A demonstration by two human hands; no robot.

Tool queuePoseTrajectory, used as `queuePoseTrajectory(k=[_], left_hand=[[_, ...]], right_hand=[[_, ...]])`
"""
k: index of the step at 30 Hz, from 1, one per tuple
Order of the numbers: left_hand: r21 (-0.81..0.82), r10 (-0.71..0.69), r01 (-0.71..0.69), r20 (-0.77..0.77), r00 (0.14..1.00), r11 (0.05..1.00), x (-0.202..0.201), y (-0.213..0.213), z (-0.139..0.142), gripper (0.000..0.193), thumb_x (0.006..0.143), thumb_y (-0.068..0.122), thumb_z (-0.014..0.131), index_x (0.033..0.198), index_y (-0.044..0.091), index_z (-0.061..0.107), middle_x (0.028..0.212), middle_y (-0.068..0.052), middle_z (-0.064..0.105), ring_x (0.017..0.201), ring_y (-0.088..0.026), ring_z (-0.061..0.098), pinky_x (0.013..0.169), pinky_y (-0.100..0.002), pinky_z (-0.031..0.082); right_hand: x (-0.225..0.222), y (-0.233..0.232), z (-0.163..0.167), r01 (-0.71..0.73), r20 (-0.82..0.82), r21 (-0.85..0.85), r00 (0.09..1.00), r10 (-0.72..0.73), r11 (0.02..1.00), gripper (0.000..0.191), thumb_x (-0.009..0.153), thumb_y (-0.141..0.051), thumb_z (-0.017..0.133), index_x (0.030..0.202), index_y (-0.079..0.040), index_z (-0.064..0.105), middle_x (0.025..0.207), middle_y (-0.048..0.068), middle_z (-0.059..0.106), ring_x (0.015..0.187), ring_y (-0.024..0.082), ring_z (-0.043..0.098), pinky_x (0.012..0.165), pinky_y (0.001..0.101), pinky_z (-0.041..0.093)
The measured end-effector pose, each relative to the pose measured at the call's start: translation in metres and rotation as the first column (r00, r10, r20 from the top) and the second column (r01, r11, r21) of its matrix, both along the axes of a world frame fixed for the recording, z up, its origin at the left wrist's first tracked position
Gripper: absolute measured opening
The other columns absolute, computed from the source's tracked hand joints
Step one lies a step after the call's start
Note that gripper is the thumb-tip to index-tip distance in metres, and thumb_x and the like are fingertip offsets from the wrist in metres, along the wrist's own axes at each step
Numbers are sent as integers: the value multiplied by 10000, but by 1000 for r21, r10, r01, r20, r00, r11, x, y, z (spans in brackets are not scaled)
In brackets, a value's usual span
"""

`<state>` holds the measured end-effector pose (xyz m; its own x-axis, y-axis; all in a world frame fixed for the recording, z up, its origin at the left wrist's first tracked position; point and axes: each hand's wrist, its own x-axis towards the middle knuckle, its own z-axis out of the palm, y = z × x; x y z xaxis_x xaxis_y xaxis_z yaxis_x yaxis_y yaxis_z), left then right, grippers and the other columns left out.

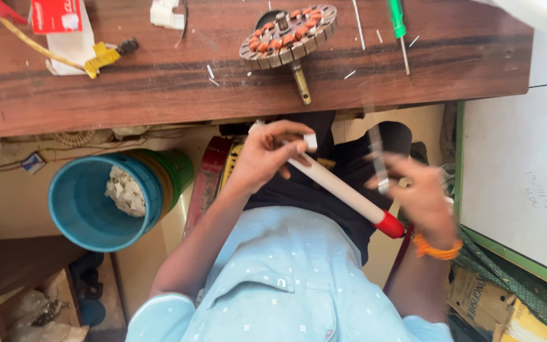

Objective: The person sits at a workbench assembling an electric motor armature, pressing small white insulator wedges into the slots of the copper commutator one at a time. They occasionally use a green-handled screwdriver to work on the armature and pick up wedges from the bench, rotating the armature to reach different slots.

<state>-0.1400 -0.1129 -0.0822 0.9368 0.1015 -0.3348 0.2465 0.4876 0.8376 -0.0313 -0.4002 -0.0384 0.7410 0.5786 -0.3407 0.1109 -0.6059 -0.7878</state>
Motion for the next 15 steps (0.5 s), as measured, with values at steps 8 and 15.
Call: queuePoseTrajectory(k=[8,15], left_hand=[[-93,-74,66,-81,994,993,-29,-10,-14,229,955,181,719,1103,7,736,980,-83,798,710,-163,759,494,-215,509],[66,131,-133,24,991,989,-21,-22,-6,190,946,155,740,1082,24,769,925,-56,779,711,-104,724,595,-204,510]], right_hand=[[170,15,36,-42,363,-323,917,165,945,476,853,-219,825,1226,-18,607,1019,161,743,980,288,750,825,407,595],[169,50,59,-4,555,-430,788,267,903,232,981,-184,732,1209,-152,762,1095,101,768,927,309,716,863,471,534]])
